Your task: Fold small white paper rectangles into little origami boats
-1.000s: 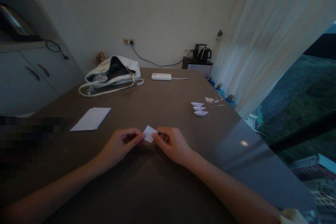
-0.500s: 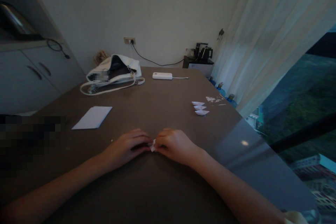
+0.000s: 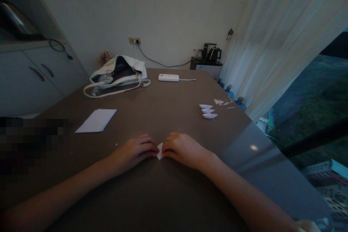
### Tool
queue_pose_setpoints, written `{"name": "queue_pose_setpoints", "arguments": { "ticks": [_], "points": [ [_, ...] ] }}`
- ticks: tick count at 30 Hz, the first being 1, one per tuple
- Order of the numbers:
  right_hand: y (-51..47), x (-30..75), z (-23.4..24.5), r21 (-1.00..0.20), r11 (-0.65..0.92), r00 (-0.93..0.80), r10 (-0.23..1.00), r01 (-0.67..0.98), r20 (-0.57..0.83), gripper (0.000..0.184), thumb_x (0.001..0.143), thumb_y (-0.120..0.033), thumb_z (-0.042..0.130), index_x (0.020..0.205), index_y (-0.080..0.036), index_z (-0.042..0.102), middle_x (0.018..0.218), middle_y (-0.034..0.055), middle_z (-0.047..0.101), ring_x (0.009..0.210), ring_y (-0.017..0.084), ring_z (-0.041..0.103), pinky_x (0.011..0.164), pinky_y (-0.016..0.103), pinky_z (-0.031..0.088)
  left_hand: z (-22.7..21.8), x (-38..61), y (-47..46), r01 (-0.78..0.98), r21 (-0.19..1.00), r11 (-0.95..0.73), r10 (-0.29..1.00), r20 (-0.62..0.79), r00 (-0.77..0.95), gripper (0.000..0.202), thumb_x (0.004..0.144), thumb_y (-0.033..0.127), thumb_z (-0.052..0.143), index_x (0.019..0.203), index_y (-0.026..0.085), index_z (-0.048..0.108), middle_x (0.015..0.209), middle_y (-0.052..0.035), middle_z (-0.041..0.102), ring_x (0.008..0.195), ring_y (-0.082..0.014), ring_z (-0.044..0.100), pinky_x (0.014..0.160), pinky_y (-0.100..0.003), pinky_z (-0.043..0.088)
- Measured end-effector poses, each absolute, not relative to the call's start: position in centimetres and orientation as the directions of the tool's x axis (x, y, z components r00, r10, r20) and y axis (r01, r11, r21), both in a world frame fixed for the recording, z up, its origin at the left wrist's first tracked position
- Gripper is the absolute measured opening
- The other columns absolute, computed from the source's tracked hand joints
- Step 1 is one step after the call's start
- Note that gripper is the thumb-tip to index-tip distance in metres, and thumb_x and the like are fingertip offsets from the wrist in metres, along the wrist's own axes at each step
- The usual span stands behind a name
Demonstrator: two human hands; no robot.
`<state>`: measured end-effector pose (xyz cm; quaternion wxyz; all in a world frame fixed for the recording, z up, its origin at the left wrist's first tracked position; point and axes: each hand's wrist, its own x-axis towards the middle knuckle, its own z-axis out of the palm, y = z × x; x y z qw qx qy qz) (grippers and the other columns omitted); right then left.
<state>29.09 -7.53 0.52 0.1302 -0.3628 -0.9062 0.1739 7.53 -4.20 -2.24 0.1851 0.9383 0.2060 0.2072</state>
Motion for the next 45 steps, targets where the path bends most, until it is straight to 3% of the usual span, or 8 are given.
{"name": "queue_pose_setpoints", "arguments": {
  "ticks": [4,10,17,23,37,45],
  "points": [
    [-7.8,29.1,0.7,-0.344,0.691,-0.712,0.697,0.636,0.085,0.012,0.088,-0.019,0.057,0.090,-0.016,0.068,0.085,0.0048,0.067,0.081,0.015,0.059,0.075,0.025,0.043,-2.6,7.4,-3.9,0.297,0.441,-0.847,0.452,0.303,0.839,0.019,0.092,0.026,0.050,0.095,0.017,0.066,0.088,-0.0061,0.063,0.083,-0.0171,0.056,0.072,-0.026,0.044],
    [-8.6,28.4,1.2,-0.122,0.695,-0.697,0.717,0.709,0.032,0.013,0.088,-0.015,0.051,0.088,-0.013,0.065,0.084,0.0074,0.065,0.077,0.018,0.058,0.069,0.027,0.042,-2.9,7.5,-3.9,0.323,0.413,-0.852,0.459,0.290,0.840,0.017,0.092,0.021,0.048,0.093,0.018,0.065,0.089,-0.0054,0.062,0.084,-0.0169,0.056,0.072,-0.026,0.044],
    [-8.5,28.4,1.0,-0.314,0.558,-0.571,0.819,0.768,0.059,0.014,0.086,-0.017,0.054,0.085,-0.013,0.067,0.081,0.0063,0.066,0.076,0.016,0.060,0.069,0.024,0.041,-2.8,8.1,-4.2,0.392,0.451,-0.802,0.552,0.311,0.774,0.013,0.089,0.019,0.051,0.087,0.015,0.063,0.083,-0.0052,0.061,0.080,-0.0162,0.057,0.070,-0.025,0.045],
    [-8.1,29.1,1.0,-0.401,0.481,-0.514,0.857,0.779,0.030,0.012,0.085,-0.023,0.058,0.083,-0.016,0.069,0.078,0.0033,0.067,0.073,0.015,0.059,0.066,0.023,0.040,-2.8,8.1,-4.4,0.431,0.481,-0.763,0.603,0.290,0.744,0.013,0.090,0.020,0.051,0.086,0.016,0.064,0.081,-0.0038,0.063,0.077,-0.0150,0.058,0.069,-0.024,0.044],
    [-7.7,29.0,0.2,-0.441,0.417,-0.455,0.890,0.795,0.020,0.014,0.088,-0.022,0.054,0.082,-0.015,0.065,0.077,0.0041,0.065,0.067,0.013,0.056,0.060,0.022,0.036,-1.2,8.3,-4.7,0.627,0.532,-0.569,0.778,0.101,0.620,0.013,0.085,0.024,0.058,0.079,0.015,0.066,0.075,-0.0032,0.061,0.070,-0.0153,0.055,0.062,-0.024,0.039],
    [-7.7,28.9,0.2,-0.459,0.371,-0.413,0.911,0.807,0.009,0.012,0.084,-0.022,0.056,0.080,-0.016,0.066,0.075,0.0034,0.066,0.066,0.013,0.057,0.060,0.022,0.036,-1.3,8.5,-4.7,0.687,0.496,-0.532,0.819,0.096,0.565,0.014,0.084,0.028,0.058,0.078,0.017,0.067,0.074,-0.0027,0.060,0.074,-0.0177,0.053,0.066,-0.028,0.036]
  ]
}}
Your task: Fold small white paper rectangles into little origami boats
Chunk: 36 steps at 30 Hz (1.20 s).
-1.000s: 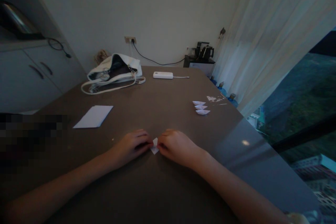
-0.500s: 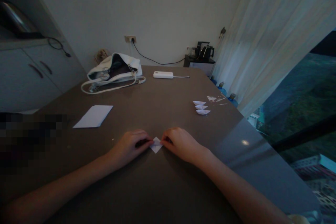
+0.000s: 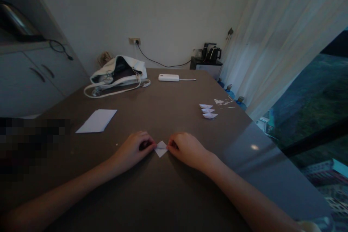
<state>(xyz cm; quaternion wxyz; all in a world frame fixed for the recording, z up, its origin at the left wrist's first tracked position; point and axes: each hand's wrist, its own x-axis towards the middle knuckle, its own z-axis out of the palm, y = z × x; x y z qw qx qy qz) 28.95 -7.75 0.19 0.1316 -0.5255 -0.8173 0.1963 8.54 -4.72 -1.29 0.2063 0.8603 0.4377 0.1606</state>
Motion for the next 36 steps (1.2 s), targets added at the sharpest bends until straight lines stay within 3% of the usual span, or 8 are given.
{"name": "queue_pose_setpoints", "arguments": {
  "ticks": [10,20,28,36],
  "points": [
    [-7.6,29.0,-0.1,-0.492,0.384,-0.408,0.911,0.781,0.063,0.012,0.082,-0.021,0.055,0.078,-0.016,0.065,0.072,0.0028,0.065,0.065,0.012,0.056,0.061,0.022,0.037,-1.3,8.4,-4.6,0.687,0.525,-0.502,0.830,0.070,0.554,0.016,0.083,0.030,0.058,0.080,0.018,0.068,0.075,-0.0024,0.061,0.074,-0.0173,0.054,0.064,-0.027,0.036],
    [-7.1,28.6,-0.1,-0.485,0.208,-0.271,0.961,0.849,-0.063,0.012,0.076,-0.023,0.058,0.072,-0.017,0.067,0.066,0.0015,0.065,0.058,0.012,0.055,0.054,0.022,0.034,-0.4,9.2,-5.0,0.748,0.519,-0.414,0.879,0.015,0.476,0.016,0.078,0.029,0.059,0.074,0.017,0.068,0.071,-0.0030,0.064,0.068,-0.0181,0.057,0.062,-0.028,0.038],
    [-6.9,28.1,0.3,-0.436,0.123,-0.191,0.975,0.891,-0.115,0.011,0.073,-0.026,0.059,0.070,-0.019,0.068,0.067,0.0005,0.066,0.058,0.011,0.055,0.052,0.022,0.032,-0.5,9.4,-5.1,0.774,0.483,-0.410,0.890,0.028,0.454,0.015,0.078,0.029,0.061,0.075,0.017,0.068,0.075,-0.0044,0.065,0.075,-0.0212,0.058,0.065,-0.031,0.039],
    [-6.9,28.0,0.5,-0.420,0.113,-0.188,0.972,0.901,-0.141,0.012,0.072,-0.027,0.060,0.072,-0.019,0.069,0.069,0.0009,0.066,0.059,0.012,0.055,0.051,0.023,0.030,-0.5,9.1,-4.8,0.790,0.440,-0.427,0.887,0.033,0.462,0.018,0.078,0.033,0.061,0.075,0.017,0.068,0.073,-0.0042,0.066,0.074,-0.0215,0.059,0.069,-0.034,0.039]
  ]
}}
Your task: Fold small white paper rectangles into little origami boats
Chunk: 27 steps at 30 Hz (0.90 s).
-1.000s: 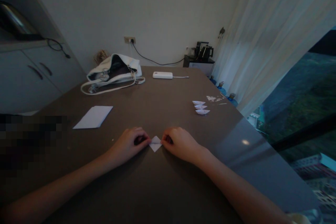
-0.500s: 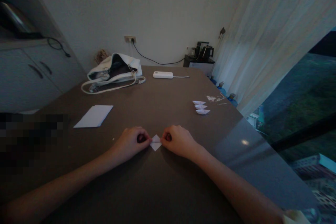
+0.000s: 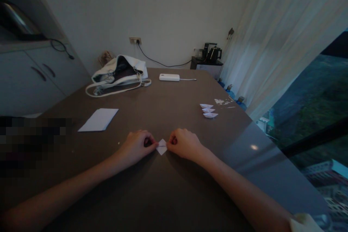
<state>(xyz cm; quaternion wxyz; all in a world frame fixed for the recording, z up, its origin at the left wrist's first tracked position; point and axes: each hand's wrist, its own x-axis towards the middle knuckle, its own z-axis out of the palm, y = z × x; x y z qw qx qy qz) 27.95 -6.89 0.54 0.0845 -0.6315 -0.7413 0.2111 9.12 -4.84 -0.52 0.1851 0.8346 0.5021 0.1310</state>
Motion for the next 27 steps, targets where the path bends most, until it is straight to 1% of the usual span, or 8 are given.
{"name": "queue_pose_setpoints", "arguments": {
  "ticks": [6,10,12,15,19,23,27],
  "points": [
    [-6.8,28.0,0.5,-0.433,0.115,-0.192,0.972,0.894,-0.138,0.011,0.071,-0.025,0.060,0.071,-0.019,0.069,0.067,0.0012,0.066,0.058,0.012,0.054,0.051,0.022,0.031,-0.2,8.9,-4.4,0.807,0.450,-0.383,0.901,-0.012,0.434,0.020,0.079,0.037,0.062,0.075,0.018,0.069,0.073,-0.0038,0.067,0.071,-0.0207,0.060,0.063,-0.030,0.039],
    [-6.7,28.0,0.4,-0.454,0.130,-0.212,0.968,0.882,-0.135,0.011,0.071,-0.024,0.059,0.071,-0.018,0.069,0.067,0.0013,0.065,0.057,0.011,0.054,0.052,0.022,0.032,-0.4,8.5,-4.0,0.781,0.520,-0.347,0.898,-0.056,0.436,0.022,0.082,0.034,0.057,0.078,0.018,0.070,0.073,-0.0036,0.068,0.070,-0.0195,0.061,0.061,-0.028,0.039],
    [-6.7,28.1,0.4,-0.457,0.130,-0.216,0.966,0.880,-0.141,0.012,0.071,-0.024,0.059,0.070,-0.018,0.069,0.067,0.0011,0.065,0.057,0.011,0.054,0.052,0.022,0.032,-0.6,8.3,-4.0,0.742,0.569,-0.354,0.889,-0.042,0.456,0.024,0.085,0.031,0.051,0.081,0.018,0.070,0.076,-0.0039,0.068,0.071,-0.0184,0.061,0.061,-0.027,0.040],
    [-6.7,28.1,0.5,-0.459,0.133,-0.220,0.965,0.879,-0.142,0.012,0.072,-0.025,0.059,0.071,-0.018,0.069,0.067,0.0008,0.065,0.058,0.011,0.054,0.051,0.022,0.031,-0.8,8.3,-4.2,0.686,0.601,-0.410,0.875,0.048,0.481,0.023,0.087,0.033,0.050,0.087,0.019,0.068,0.080,-0.0038,0.069,0.074,-0.0180,0.060,0.063,-0.027,0.039],
    [-6.8,28.1,0.5,-0.458,0.124,-0.210,0.967,0.880,-0.143,0.013,0.073,-0.027,0.059,0.072,-0.018,0.069,0.067,0.0008,0.065,0.057,0.011,0.054,0.050,0.022,0.030,-1.2,9.1,-4.8,0.699,0.549,-0.457,0.869,0.111,0.481,0.025,0.083,0.042,0.057,0.083,0.020,0.067,0.080,-0.0026,0.066,0.079,-0.0199,0.057,0.067,-0.029,0.036],
    [-6.8,28.2,0.7,-0.464,0.129,-0.224,0.962,0.877,-0.155,0.013,0.074,-0.026,0.059,0.073,-0.018,0.069,0.068,0.0011,0.065,0.059,0.012,0.055,0.052,0.022,0.031,-1.4,9.6,-5.0,0.737,0.489,-0.466,0.878,0.157,0.452,0.020,0.081,0.041,0.060,0.082,0.022,0.067,0.079,-0.0005,0.064,0.080,-0.0202,0.055,0.072,-0.033,0.031],
    [-6.8,28.2,0.8,-0.465,0.145,-0.237,0.960,0.873,-0.146,0.013,0.075,-0.025,0.059,0.073,-0.017,0.069,0.068,0.0011,0.066,0.060,0.012,0.055,0.052,0.022,0.031,-1.4,9.7,-5.0,0.739,0.492,-0.460,0.881,0.148,0.450,0.018,0.079,0.040,0.063,0.082,0.022,0.066,0.078,0.0002,0.063,0.079,-0.0199,0.055,0.070,-0.032,0.028]
  ]
}}
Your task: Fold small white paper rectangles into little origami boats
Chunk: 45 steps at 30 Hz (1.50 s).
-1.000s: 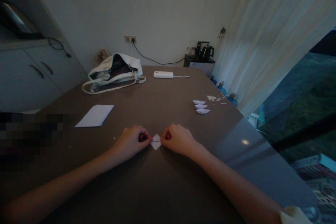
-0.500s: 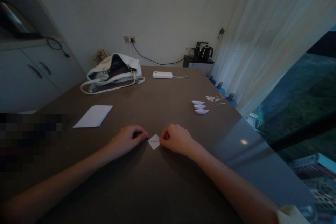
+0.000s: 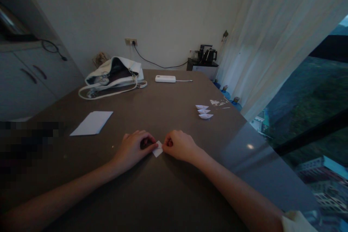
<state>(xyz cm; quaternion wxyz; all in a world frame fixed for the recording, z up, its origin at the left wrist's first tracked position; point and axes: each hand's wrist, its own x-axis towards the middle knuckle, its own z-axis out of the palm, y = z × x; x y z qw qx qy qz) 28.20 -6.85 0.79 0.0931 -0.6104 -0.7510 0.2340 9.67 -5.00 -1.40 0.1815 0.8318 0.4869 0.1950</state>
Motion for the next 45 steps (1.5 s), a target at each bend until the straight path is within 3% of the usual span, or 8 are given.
{"name": "queue_pose_setpoints", "arguments": {
  "ticks": [7,21,25,37,41,45],
  "points": [
    [-6.8,28.3,0.7,-0.463,0.152,-0.242,0.960,0.873,-0.141,0.015,0.076,-0.028,0.059,0.073,-0.017,0.068,0.069,0.0019,0.066,0.060,0.013,0.056,0.052,0.022,0.032,-1.2,10.0,-4.8,0.764,0.487,-0.422,0.898,0.106,0.428,0.027,0.078,0.047,0.061,0.081,0.021,0.066,0.077,-0.0006,0.061,0.078,-0.0210,0.054,0.071,-0.032,0.029],
    [-6.7,28.3,0.0,-0.489,0.162,-0.255,0.958,0.857,-0.129,0.008,0.076,-0.022,0.058,0.074,-0.016,0.063,0.066,0.0019,0.062,0.058,0.012,0.053,0.052,0.023,0.032,-1.3,10.1,-4.6,0.773,0.476,-0.420,0.896,0.081,0.437,0.023,0.079,0.044,0.061,0.081,0.022,0.066,0.078,-0.0005,0.061,0.079,-0.0219,0.055,0.072,-0.034,0.031],
    [-6.5,28.7,-0.5,-0.525,0.198,-0.268,0.962,0.828,-0.059,0.017,0.074,-0.022,0.065,0.087,-0.017,0.056,0.068,-0.0012,0.060,0.060,0.011,0.052,0.054,0.022,0.032,-1.3,10.1,-4.5,0.774,0.477,-0.416,0.898,0.081,0.433,0.022,0.079,0.044,0.062,0.080,0.022,0.066,0.077,-0.0004,0.061,0.079,-0.0220,0.055,0.072,-0.035,0.031],
    [-6.2,29.8,-0.9,-0.664,0.219,-0.353,0.933,0.714,-0.071,0.009,0.072,-0.015,0.064,0.076,-0.016,0.056,0.063,-0.0035,0.053,0.057,0.009,0.048,0.052,0.020,0.033,-1.2,10.1,-4.6,0.775,0.485,-0.404,0.902,0.074,0.424,0.021,0.078,0.043,0.064,0.081,0.022,0.067,0.078,-0.0010,0.062,0.081,-0.0229,0.056,0.075,-0.036,0.033],
    [-6.6,29.3,-0.9,-0.699,0.171,-0.296,0.953,0.695,-0.062,0.007,0.079,-0.024,0.060,0.080,-0.016,0.058,0.065,-0.0016,0.057,0.058,0.010,0.051,0.052,0.020,0.034,-1.3,10.1,-4.6,0.771,0.484,-0.413,0.900,0.088,0.427,0.022,0.078,0.043,0.064,0.080,0.022,0.066,0.077,-0.0007,0.062,0.081,-0.0227,0.056,0.076,-0.036,0.033],
    [-7.0,28.2,-1.0,-0.561,0.099,-0.141,0.990,0.822,-0.032,0.028,0.075,-0.045,0.065,0.074,-0.018,0.059,0.065,-0.0011,0.058,0.057,0.010,0.050,0.049,0.021,0.028,-1.4,10.0,-4.6,0.769,0.479,-0.422,0.896,0.094,0.434,0.024,0.079,0.045,0.062,0.080,0.022,0.066,0.078,-0.0010,0.062,0.080,-0.0229,0.056,0.075,-0.036,0.033]
  ]
}}
